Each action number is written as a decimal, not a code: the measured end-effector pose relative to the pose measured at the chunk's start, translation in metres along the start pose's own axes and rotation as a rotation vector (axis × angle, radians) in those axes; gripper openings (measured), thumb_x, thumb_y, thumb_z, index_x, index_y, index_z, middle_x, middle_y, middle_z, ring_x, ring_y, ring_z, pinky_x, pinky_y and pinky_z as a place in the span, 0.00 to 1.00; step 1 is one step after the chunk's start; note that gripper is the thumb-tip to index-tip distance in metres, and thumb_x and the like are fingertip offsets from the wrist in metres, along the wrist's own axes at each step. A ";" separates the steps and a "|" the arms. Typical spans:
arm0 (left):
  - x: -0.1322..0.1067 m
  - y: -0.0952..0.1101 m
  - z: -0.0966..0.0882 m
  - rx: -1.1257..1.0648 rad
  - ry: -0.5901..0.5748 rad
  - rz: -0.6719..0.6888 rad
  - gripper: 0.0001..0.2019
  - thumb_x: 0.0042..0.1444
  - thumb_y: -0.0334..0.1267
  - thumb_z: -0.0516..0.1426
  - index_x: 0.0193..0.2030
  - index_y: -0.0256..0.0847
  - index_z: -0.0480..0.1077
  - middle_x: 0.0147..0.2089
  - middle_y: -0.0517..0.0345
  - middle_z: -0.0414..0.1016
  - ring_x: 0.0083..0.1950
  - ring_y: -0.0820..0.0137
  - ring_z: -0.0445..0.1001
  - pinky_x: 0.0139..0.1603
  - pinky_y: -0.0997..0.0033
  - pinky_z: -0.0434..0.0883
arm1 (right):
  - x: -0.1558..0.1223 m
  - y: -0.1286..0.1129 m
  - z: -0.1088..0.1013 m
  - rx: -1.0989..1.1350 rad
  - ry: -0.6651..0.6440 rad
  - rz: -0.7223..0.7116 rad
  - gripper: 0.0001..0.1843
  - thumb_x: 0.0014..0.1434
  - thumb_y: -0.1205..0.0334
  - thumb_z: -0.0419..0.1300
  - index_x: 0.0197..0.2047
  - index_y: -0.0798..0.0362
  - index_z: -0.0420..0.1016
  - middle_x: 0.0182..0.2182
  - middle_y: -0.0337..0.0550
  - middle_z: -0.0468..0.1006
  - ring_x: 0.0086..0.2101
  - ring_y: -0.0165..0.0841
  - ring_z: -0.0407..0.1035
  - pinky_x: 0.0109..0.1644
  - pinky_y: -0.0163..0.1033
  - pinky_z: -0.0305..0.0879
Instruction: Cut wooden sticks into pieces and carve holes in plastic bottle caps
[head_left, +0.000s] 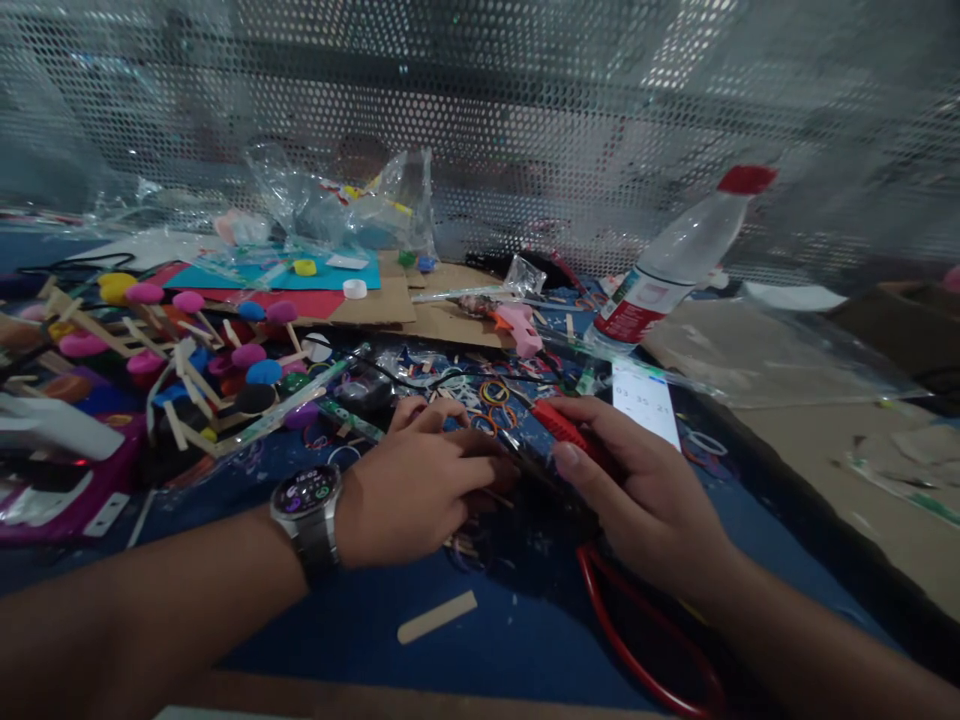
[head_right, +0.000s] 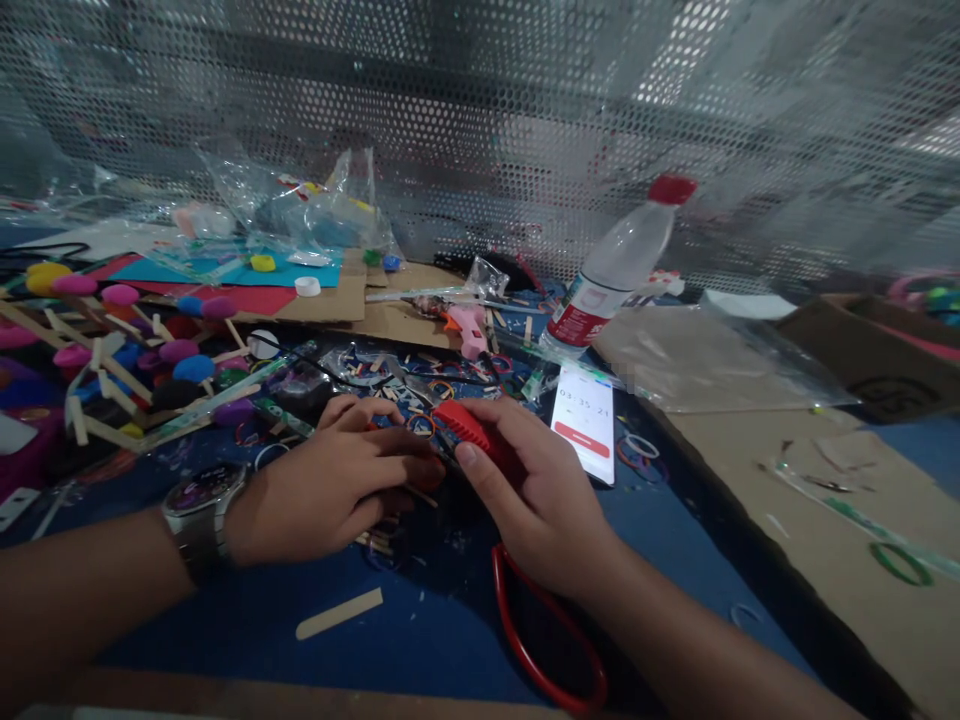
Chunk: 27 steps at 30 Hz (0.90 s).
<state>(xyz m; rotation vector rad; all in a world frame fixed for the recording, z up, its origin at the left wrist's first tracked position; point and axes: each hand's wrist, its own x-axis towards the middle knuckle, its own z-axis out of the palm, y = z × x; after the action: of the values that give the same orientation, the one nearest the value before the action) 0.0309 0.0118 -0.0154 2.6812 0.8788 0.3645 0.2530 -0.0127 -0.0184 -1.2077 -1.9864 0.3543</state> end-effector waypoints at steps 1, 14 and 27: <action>0.001 0.000 0.000 -0.013 0.004 -0.014 0.11 0.62 0.31 0.54 0.47 0.47 0.75 0.55 0.57 0.78 0.63 0.52 0.62 0.61 0.49 0.55 | 0.000 0.000 0.000 0.001 0.000 0.003 0.13 0.68 0.56 0.54 0.51 0.51 0.73 0.40 0.46 0.80 0.38 0.38 0.75 0.42 0.42 0.73; -0.004 0.003 -0.005 -0.229 0.220 -0.154 0.11 0.60 0.39 0.55 0.47 0.36 0.69 0.50 0.43 0.74 0.56 0.53 0.68 0.59 0.45 0.67 | 0.002 0.000 0.001 0.032 0.032 0.078 0.14 0.68 0.54 0.54 0.50 0.51 0.72 0.36 0.44 0.79 0.34 0.37 0.74 0.34 0.39 0.70; -0.002 -0.011 -0.006 -1.092 0.494 -0.415 0.10 0.55 0.33 0.60 0.42 0.41 0.63 0.35 0.61 0.69 0.34 0.73 0.72 0.35 0.71 0.72 | 0.029 -0.018 -0.013 -0.328 0.022 -0.351 0.12 0.64 0.62 0.54 0.50 0.52 0.71 0.38 0.49 0.83 0.35 0.40 0.78 0.35 0.42 0.73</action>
<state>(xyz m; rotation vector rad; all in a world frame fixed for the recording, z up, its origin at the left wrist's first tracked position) 0.0209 0.0203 -0.0141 1.3902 0.9382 1.0525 0.2443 0.0010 0.0144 -1.0177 -2.2444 -0.1663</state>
